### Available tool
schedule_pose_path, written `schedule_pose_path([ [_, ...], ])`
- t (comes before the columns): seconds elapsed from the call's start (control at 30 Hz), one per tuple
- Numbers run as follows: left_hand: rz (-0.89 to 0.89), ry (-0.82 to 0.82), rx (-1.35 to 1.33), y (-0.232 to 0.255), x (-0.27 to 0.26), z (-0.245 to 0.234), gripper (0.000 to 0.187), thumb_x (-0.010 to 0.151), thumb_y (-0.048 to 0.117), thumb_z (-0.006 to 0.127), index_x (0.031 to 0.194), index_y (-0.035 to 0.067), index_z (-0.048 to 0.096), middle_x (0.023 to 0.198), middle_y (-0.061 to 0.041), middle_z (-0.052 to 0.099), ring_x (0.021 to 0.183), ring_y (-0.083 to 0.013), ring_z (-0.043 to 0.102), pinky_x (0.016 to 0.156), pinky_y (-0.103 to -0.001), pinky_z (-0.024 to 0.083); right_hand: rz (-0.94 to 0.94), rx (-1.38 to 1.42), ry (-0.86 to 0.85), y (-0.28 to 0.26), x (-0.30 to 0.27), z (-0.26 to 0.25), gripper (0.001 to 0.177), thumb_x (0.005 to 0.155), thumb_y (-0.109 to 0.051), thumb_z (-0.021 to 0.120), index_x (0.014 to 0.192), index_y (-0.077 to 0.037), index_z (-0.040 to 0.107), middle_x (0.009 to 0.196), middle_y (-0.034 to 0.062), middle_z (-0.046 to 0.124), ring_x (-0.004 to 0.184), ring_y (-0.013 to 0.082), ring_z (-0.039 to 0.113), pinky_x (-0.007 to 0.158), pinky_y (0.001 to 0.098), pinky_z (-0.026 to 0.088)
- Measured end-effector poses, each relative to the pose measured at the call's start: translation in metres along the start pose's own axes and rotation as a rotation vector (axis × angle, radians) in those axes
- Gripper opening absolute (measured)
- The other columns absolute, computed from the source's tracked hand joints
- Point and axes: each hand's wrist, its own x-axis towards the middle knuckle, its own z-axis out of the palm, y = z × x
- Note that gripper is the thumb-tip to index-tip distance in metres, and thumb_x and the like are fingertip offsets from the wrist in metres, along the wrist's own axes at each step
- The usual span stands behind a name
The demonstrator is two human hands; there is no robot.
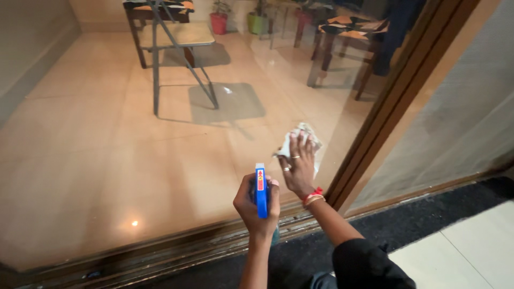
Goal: The person wipes the surface of a glass sliding door using a cloth while holding a spray bottle in the other hand.
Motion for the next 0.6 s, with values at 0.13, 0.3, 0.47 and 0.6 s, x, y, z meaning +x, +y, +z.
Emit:
schedule_pose_path([
  [0.13,-0.022,0.023,0.049,0.015,0.003,-0.014,0.016,0.084,0.001,0.073,0.098,-0.001,0.065,0.083,-0.002,0.068,0.076,-0.0073,0.065,0.072,-0.023,0.054,0.142,0.195,0.093,-0.018,0.01,-0.01,0.082,0.101,-0.031,0.062,0.165,-0.009,0.015,0.171,0.0227,0.009,0.158,0.0439,0.003,0.127,0.0543,0.007],
  [0.3,-0.077,0.056,0.003,0.022,0.006,-0.031,0.013,0.085,0.002,0.073,0.095,-0.001,0.065,0.08,-0.002,0.067,0.072,-0.0073,0.064,0.068,-0.023,0.053,0.169,0.477,0.32,-0.076,0.085,-0.045,0.08,0.104,-0.021,0.057,0.168,-0.008,0.012,0.177,0.0184,0.011,0.165,0.0396,0.005,0.133,0.0497,0.004],
  [0.47,-0.028,0.055,-0.073,0.024,0.014,-0.038,0.015,0.086,0.001,0.072,0.098,0.0,0.064,0.085,-0.002,0.067,0.078,-0.0075,0.065,0.074,-0.023,0.053,-0.051,0.431,0.303,-0.132,0.169,-0.089,0.079,0.106,-0.02,0.063,0.169,-0.01,0.016,0.176,0.0179,0.02,0.165,0.0414,0.013,0.135,0.0476,0.015],
  [0.6,0.004,0.056,-0.045,0.03,0.016,-0.043,0.014,0.085,0.0,0.072,0.097,0.0,0.064,0.084,-0.003,0.066,0.076,-0.0081,0.065,0.072,-0.023,0.053,-0.354,0.161,0.229,-0.152,0.169,-0.089,0.076,0.107,-0.02,0.066,0.169,-0.014,0.023,0.175,0.0184,0.022,0.162,0.0463,0.012,0.134,0.0535,0.015],
])
